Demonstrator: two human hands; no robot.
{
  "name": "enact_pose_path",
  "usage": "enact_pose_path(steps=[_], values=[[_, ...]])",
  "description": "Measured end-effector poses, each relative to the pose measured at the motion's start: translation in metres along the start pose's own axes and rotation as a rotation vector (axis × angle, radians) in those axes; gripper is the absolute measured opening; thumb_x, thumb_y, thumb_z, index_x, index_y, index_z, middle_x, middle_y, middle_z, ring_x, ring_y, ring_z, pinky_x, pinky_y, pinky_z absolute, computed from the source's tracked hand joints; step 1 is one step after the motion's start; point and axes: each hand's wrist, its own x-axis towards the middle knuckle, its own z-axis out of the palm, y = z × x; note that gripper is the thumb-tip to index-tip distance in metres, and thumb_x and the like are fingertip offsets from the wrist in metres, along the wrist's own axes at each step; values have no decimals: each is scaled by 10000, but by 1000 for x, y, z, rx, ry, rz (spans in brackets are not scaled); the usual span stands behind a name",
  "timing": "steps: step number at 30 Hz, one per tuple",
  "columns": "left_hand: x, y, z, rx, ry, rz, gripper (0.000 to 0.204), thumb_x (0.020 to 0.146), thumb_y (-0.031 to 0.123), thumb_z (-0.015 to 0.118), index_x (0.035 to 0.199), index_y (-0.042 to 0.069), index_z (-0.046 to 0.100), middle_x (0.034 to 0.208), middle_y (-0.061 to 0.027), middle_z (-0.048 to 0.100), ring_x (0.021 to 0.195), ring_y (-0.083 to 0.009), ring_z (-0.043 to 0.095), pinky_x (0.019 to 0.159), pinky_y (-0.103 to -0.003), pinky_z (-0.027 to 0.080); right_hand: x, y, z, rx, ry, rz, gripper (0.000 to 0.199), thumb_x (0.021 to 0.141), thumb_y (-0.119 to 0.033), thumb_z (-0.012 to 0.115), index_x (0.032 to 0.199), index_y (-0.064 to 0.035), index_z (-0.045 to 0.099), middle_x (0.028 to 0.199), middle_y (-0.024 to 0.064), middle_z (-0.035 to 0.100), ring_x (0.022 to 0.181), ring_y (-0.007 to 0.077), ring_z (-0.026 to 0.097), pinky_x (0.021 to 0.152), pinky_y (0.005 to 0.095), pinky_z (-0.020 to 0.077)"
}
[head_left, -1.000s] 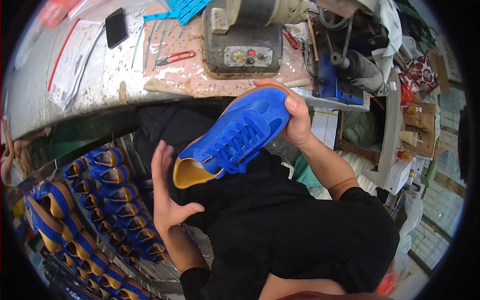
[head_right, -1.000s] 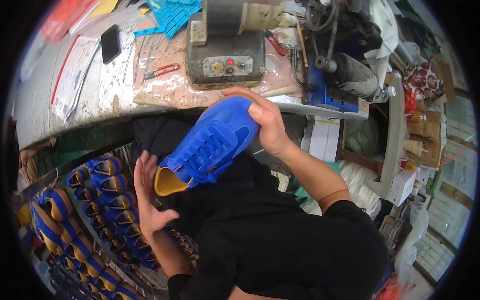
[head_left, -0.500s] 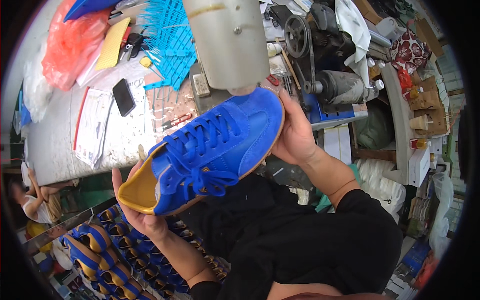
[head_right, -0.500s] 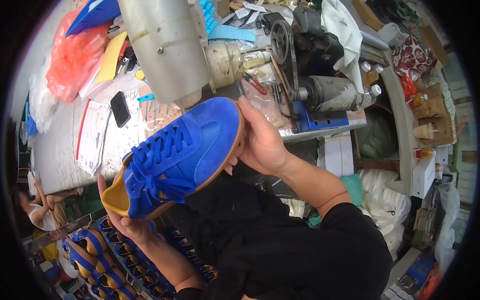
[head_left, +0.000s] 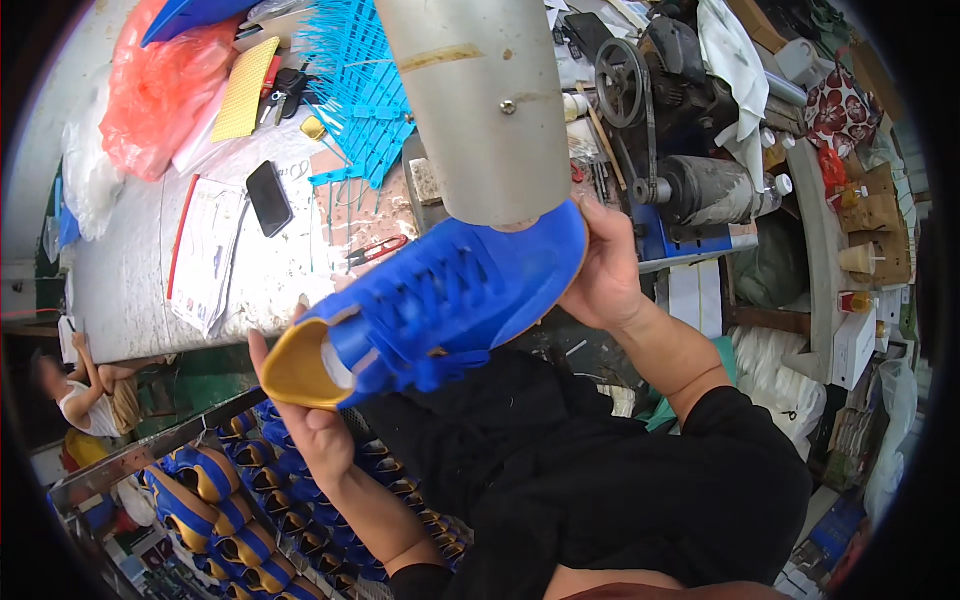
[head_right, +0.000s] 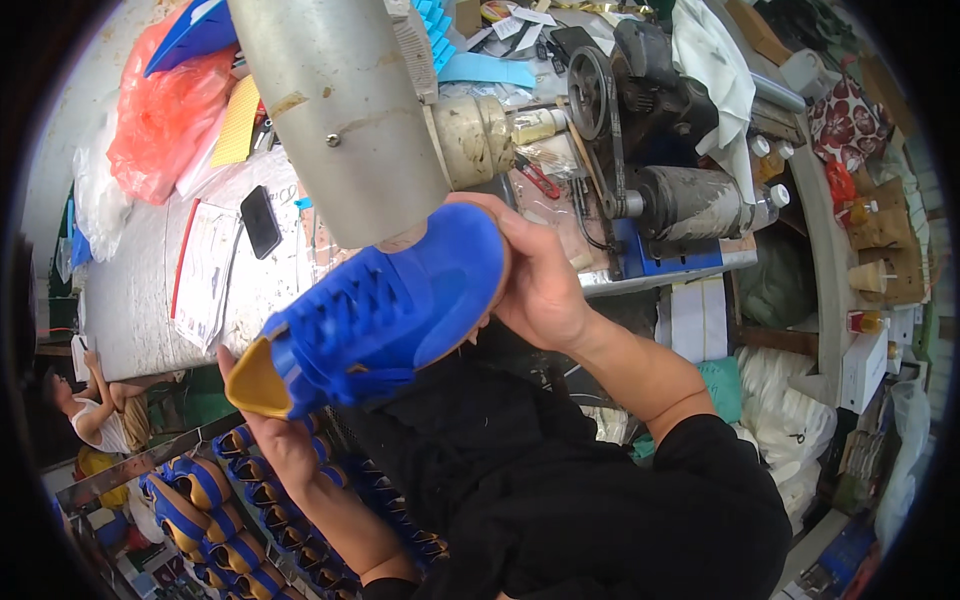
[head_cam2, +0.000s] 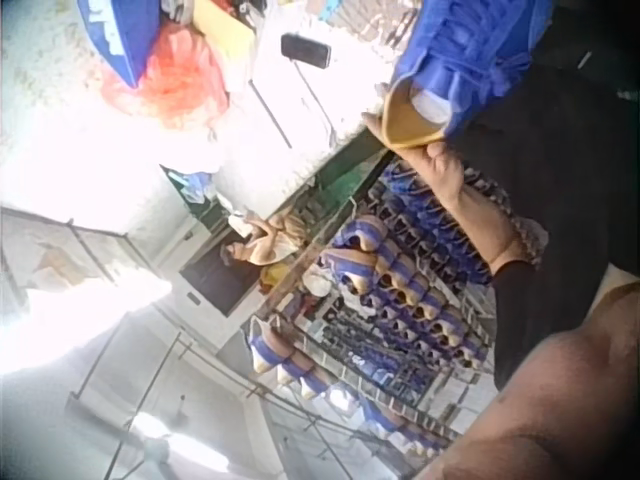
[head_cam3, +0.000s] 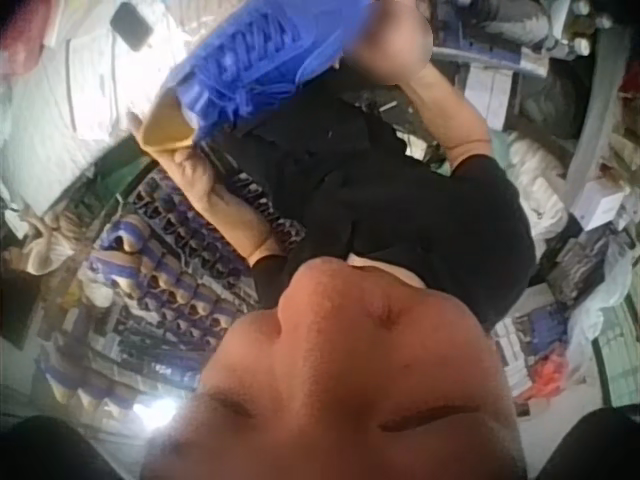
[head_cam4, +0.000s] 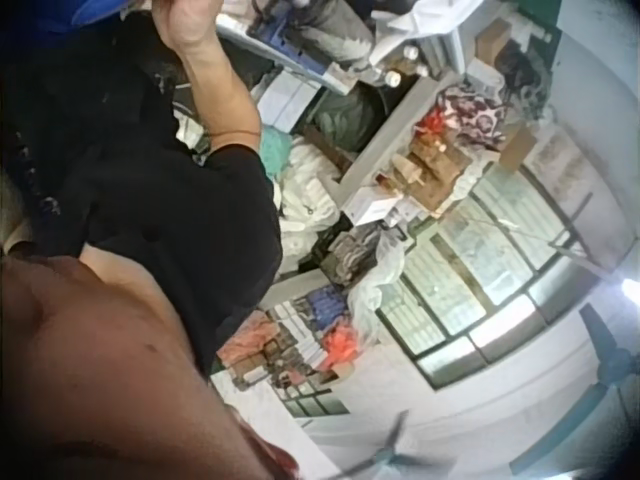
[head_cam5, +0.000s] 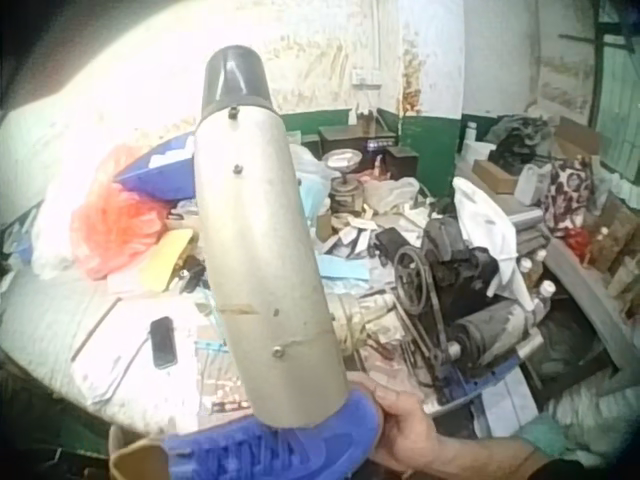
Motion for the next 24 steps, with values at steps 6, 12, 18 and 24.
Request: enact_pose_path(steps=[6, 12, 18, 24], values=[[-21, -29, 2, -334, -117, -97, 1095, 780, 760, 544, 1573, 98, 181, 1492, -84, 428, 1361, -224, 436, 1128, -388, 372, -10, -3, -28, -126, -102, -35, 630, 974, -389, 328, 1440, 27, 416, 1383, 154, 548, 1296, 226, 510, 1110, 367, 370], [-23, -35, 11, -453, -90, -169, 831, 952, 615, 501, 1545, 89, 250, 1483, -100, 439, 1348, -237, 462, 1082, -402, 443, -17, -5, -34, -263, -50, -95, 625, 984, -376, 310, 1441, 36, 419, 1387, 153, 549, 1291, 227, 516, 1100, 367, 385], [-7, -36, 14, -276, -76, -160, 853, 952, 656, 451, 1480, -4, 335, 1376, -170, 517, 1228, -260, 561, 941, -408, 537, -22, -13, -28, -217, 47, -32, 594, 1039, -416, 288, 1418, 22, 424, 1190, 149, 622, 951, 214, 652, 750, 358, 550], [28, 4, -4, -241, -179, -179, 761, 1008, 630, 310, 1455, 20, 396, 1307, -138, 580, 959, -192, 674, 635, -294, 586, -10, -18, -3, -92, -46, 44, 535, 1074, -428, 268, 1344, -13, 471, 869, 123, 641, 600, 183, 576, 546, 355, 518]])
